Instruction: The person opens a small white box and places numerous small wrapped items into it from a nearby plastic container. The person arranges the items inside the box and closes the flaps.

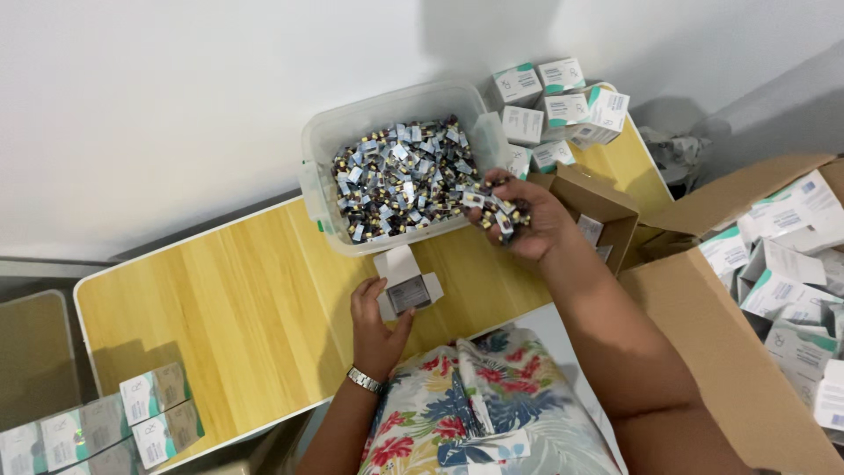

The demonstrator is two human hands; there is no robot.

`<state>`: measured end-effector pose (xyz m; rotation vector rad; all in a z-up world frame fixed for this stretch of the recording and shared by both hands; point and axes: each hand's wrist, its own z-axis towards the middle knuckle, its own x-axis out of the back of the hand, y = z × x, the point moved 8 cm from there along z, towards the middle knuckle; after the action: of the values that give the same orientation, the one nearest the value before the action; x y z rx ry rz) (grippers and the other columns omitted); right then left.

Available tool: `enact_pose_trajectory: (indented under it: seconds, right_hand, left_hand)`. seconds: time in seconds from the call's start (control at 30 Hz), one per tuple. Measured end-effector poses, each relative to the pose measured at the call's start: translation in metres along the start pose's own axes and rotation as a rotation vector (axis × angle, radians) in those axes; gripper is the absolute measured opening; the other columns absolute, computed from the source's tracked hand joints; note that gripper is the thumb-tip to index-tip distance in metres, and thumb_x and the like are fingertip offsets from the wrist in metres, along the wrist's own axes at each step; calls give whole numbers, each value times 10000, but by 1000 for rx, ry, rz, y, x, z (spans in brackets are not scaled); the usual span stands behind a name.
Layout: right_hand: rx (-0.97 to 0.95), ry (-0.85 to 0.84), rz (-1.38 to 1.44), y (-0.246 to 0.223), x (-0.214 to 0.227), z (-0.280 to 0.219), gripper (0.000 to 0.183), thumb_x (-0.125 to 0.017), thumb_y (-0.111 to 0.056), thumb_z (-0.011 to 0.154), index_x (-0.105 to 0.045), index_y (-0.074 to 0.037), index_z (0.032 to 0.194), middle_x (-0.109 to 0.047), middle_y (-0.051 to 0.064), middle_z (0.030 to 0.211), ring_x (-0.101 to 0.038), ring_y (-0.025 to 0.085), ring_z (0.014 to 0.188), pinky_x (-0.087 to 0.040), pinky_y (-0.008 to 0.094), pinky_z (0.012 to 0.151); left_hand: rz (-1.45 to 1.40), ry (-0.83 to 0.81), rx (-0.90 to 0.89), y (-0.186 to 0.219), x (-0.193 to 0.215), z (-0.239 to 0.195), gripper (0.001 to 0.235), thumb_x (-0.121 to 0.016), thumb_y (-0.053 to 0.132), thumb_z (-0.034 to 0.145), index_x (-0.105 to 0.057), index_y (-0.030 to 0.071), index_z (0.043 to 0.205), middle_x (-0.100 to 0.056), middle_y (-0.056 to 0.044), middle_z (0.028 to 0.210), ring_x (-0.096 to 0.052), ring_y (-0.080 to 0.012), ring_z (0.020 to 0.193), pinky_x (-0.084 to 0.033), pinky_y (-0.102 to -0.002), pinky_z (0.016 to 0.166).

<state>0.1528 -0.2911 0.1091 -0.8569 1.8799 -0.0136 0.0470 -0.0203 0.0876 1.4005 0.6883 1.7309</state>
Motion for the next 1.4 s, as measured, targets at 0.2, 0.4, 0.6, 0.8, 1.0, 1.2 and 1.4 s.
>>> enact_pose_trajectory:
  seconds: [0.2, 0.4, 0.6, 0.8, 1.0, 1.2, 1.4]
  right_hand:
    - [61, 64, 37, -20, 38, -25, 297, -697, -81, 831, -658, -159, 1114, -641, 154, 1089, -688, 334, 901, -555, 349, 562]
    - [39, -80, 41, -12, 43, -38, 277, -689, -73, 868, -637, -143, 1132, -626, 190, 1122, -669, 323, 949, -560, 351, 594]
    - [-79, 9, 187, 46, 76, -37, 299, -687, -60, 840, -640, -157, 1119, -634, 242, 1093, -666, 311, 892, -573, 318, 534]
    - [-16, 370, -142, 81, 145, 15, 285, -669, -80, 824, -604, -166, 1088, -666, 132, 968, -698, 272, 708, -546, 365, 488]
    - [331, 522, -654, 88, 153, 75, 293, -707, -51, 793, -630, -79, 1075, -634, 134, 870, -620, 259, 640, -484, 416, 470]
    - [806, 728, -1550, 89, 95, 46, 333, -736, -137, 750, -710, -122, 1082, -635, 168, 1119, -675, 327, 844, -564, 438, 757]
    - [860, 672, -1820, 110, 71, 37, 358, -757, -213, 790, -715, -182, 1144, -547, 166, 1370, -547, 403, 1188, -522, 493, 931]
  left_hand:
    - [105, -56, -172, 19, -19, -2, 625, -830, 188, 784, -549, 65, 1329, -520, -198, 1370, -481, -410, 1295, -385, -518, 1101]
    - [178, -140, -266, 31, -36, 2, 636, -828, 230, 758, -565, 96, 1320, -506, -168, 1384, -423, -415, 1355, -295, -551, 1142]
    - [269, -89, -190, 10, -25, 2, 917, -926, 331, 641, -464, 95, 1397, -417, -202, 1445, -369, -437, 1377, -256, -584, 1163]
    - [332, -159, -126, -16, -27, 1, 1128, -976, 363, 552, -364, 119, 1467, -291, -275, 1526, -279, -487, 1416, -261, -577, 1153]
    - [377, -226, 22, -36, -35, -3, 1100, -963, 303, 589, -362, 151, 1497, -280, -269, 1542, -291, -477, 1426, -282, -548, 1158]
    - [346, -217, 66, -46, -26, -11, 1027, -925, 267, 646, -368, 126, 1498, -301, -281, 1539, -342, -480, 1403, -341, -537, 1129]
    - [341, -255, 125, -53, -24, -13, 984, -905, 266, 674, -371, 120, 1487, -304, -287, 1554, -359, -467, 1410, -357, -514, 1133]
